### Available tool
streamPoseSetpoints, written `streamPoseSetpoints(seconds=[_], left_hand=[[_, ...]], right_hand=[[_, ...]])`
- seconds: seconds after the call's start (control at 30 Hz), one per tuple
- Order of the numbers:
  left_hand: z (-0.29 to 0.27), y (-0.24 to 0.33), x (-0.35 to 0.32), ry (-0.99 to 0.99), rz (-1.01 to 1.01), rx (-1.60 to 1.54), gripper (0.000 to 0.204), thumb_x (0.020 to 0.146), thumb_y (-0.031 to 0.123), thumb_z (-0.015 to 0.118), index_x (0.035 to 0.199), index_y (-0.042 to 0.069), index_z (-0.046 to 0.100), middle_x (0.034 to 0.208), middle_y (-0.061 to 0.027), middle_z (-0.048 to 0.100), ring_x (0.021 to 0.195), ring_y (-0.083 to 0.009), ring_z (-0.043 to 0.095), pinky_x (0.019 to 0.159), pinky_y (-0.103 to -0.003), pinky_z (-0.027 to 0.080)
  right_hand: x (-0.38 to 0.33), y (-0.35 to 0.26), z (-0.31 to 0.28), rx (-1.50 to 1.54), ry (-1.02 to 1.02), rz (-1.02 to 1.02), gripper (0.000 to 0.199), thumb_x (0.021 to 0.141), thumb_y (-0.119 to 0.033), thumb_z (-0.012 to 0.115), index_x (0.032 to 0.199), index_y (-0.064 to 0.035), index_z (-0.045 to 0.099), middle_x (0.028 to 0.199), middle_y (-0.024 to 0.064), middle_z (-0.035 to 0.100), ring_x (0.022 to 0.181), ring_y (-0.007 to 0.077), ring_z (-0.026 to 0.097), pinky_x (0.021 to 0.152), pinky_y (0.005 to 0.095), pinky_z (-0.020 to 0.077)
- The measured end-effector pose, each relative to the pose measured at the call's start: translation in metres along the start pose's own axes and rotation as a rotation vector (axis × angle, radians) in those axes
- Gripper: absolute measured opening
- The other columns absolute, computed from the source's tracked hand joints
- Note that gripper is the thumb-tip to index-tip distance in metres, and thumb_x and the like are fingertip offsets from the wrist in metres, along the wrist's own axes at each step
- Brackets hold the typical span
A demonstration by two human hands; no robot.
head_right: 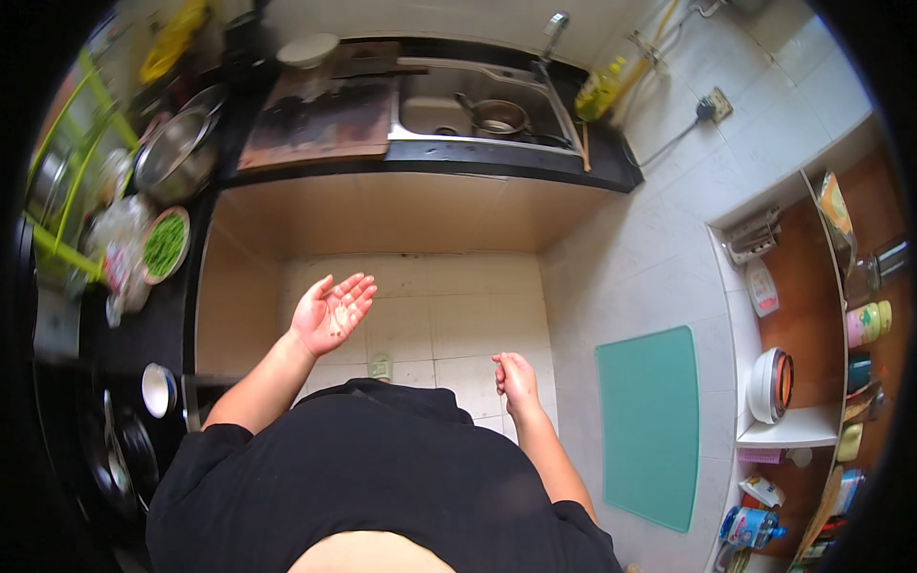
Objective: The person sits with a metal bowl on their lap and uses both hands to mix and fluff a brown shredded food item. They then stand, walk to the kitchen, and pour the contents into a larger pot on the stove. Finally, they wash a strainer, a knife, and a cloth at the sink.
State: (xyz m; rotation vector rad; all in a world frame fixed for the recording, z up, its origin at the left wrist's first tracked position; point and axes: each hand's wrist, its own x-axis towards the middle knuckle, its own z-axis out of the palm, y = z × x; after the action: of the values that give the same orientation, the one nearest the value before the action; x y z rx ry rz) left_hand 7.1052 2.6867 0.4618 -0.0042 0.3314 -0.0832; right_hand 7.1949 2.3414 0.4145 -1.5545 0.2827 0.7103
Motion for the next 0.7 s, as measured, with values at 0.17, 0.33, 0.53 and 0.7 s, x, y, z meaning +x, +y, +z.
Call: streamPoseSetpoints(seconds=[0.17,0.33,0.53,0.7], left_hand=[[0.06,0.0,0.155,0.034,-0.136,0.135,0.041,0.094,0.028,0.036,0.119,-0.002,0.047,0.125,-0.0172,0.049,0.116,-0.0307,0.047,0.097,-0.042,0.041],[0.091,-0.008,0.292,0.045,-0.159,0.129,0.044,0.094,0.03,0.032,0.124,0.001,0.045,0.131,-0.0158,0.044,0.12,-0.0305,0.044,0.099,-0.043,0.039],[0.154,0.002,0.425,0.011,-0.067,0.12,0.044,0.093,0.03,0.034,0.121,-0.001,0.047,0.133,-0.0166,0.042,0.122,-0.0321,0.041,0.101,-0.045,0.035],[0.184,0.018,0.498,-0.001,-0.012,0.118,0.045,0.093,0.031,0.034,0.123,-0.001,0.045,0.134,-0.0177,0.041,0.123,-0.0332,0.04,0.101,-0.045,0.035]], right_hand=[[0.073,-0.038,-0.017,0.087,0.083,0.006,0.018,0.092,-0.021,0.046,0.089,-0.0046,0.054,0.055,-0.0012,0.045,0.042,0.0071,0.038,0.037,0.0215,0.0313],[0.15,-0.059,-0.061,0.147,0.102,0.097,0.02,0.092,-0.021,0.044,0.091,-0.0049,0.055,0.057,-0.0009,0.047,0.043,0.0065,0.039,0.038,0.021,0.0323],[0.264,-0.182,-0.113,-0.092,0.14,-0.036,0.018,0.092,-0.022,0.045,0.09,-0.0068,0.056,0.058,-0.0028,0.047,0.046,0.0048,0.039,0.041,0.0196,0.0328],[0.354,-0.258,-0.104,-0.118,-0.033,-0.123,0.017,0.091,-0.021,0.048,0.091,-0.0064,0.057,0.059,-0.0027,0.048,0.049,0.0046,0.041,0.044,0.019,0.0339]])
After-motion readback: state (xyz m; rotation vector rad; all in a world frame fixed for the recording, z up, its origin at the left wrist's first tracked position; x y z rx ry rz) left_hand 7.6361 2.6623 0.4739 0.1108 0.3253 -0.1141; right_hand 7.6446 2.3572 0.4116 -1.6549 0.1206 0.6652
